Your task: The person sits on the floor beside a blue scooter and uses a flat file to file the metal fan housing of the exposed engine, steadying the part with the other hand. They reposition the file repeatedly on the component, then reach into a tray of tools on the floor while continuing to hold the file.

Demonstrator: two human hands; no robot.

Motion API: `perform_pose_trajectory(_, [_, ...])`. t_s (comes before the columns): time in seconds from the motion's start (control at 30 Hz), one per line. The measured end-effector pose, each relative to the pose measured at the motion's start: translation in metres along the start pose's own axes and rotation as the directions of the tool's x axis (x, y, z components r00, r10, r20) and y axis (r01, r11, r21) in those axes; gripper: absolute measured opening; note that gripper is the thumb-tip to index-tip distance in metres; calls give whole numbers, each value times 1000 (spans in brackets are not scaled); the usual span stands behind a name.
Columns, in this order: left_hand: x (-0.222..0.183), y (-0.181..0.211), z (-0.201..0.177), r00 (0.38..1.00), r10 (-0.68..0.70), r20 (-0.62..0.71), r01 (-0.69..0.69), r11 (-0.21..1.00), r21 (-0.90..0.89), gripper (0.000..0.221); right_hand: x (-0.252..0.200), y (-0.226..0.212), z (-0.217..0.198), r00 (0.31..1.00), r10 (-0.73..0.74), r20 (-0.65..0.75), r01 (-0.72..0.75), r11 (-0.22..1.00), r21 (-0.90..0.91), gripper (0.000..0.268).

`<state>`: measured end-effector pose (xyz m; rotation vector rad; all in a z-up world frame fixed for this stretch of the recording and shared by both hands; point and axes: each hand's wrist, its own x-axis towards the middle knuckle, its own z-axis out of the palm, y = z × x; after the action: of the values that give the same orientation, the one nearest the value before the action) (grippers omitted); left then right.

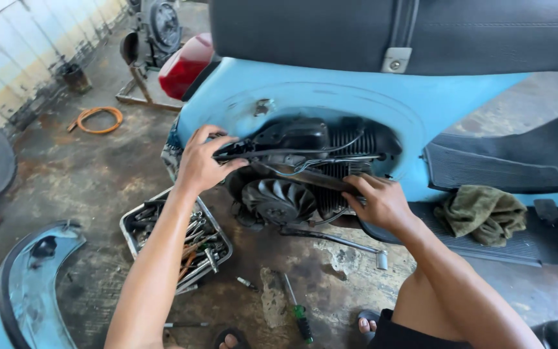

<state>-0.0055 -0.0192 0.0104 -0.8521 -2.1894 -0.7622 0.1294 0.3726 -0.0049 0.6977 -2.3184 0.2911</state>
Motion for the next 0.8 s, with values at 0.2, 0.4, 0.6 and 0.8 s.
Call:
perform_pose_trajectory(0.2, [-5, -10, 20, 996, -53, 68, 56, 998, -32, 38, -5, 1, 3, 1000, 17, -13, -17, 1000, 2, 35])
perform_pose_trajectory(0.4, [-1, -7, 13, 998, 58, -18, -57, 996, 63, 63, -8, 9, 10, 999, 32, -24, -32, 999, 26, 41])
perform_pose_trajectory(0.6, [-8, -8, 6, 995, 94, -31, -91, 992, 92, 63, -9, 9, 17, 999, 34, -40, -35, 999, -10, 38])
perform_pose_trajectory(0.8, [-18, -16, 7, 990, 129, -50, -120, 981, 154, 60, -5, 2, 14, 999, 50, -20, -49, 998, 49, 37])
